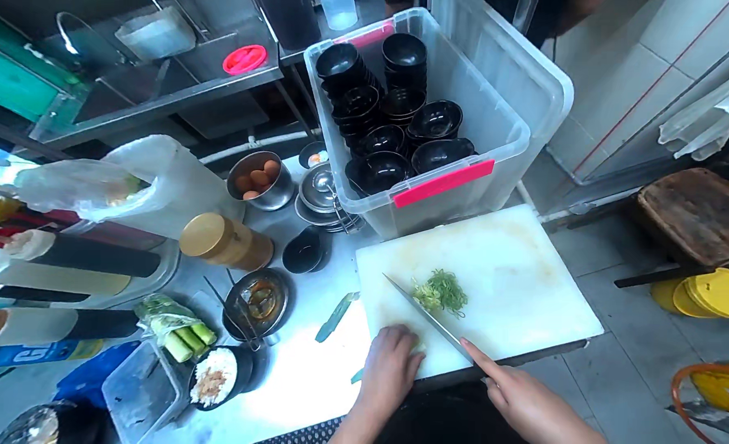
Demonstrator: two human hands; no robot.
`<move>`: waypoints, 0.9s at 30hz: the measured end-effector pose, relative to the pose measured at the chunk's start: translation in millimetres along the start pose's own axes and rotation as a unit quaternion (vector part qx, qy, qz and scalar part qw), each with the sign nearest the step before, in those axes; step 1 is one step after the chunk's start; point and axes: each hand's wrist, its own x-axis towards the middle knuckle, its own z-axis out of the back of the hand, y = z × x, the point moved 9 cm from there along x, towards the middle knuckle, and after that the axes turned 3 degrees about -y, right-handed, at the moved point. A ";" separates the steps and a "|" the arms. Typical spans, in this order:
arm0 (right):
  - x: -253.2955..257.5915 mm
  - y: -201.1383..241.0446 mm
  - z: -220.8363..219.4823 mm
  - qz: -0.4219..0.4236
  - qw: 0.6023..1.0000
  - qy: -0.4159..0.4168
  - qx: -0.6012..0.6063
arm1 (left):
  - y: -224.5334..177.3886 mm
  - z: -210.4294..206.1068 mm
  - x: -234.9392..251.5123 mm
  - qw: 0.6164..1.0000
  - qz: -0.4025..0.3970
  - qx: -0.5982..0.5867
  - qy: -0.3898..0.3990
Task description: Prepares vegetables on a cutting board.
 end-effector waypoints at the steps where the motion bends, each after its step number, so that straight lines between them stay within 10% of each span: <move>1: -0.7 0.2 -0.2 -0.004 1.000 0.003 0.001 | 3.0 -0.2 -1.5 1.000 -0.005 -0.004 -0.025; 27: -11.3 7.6 -4.9 -0.011 0.998 -0.042 -0.045 | 23.1 8.6 16.3 0.987 0.031 -0.071 -0.144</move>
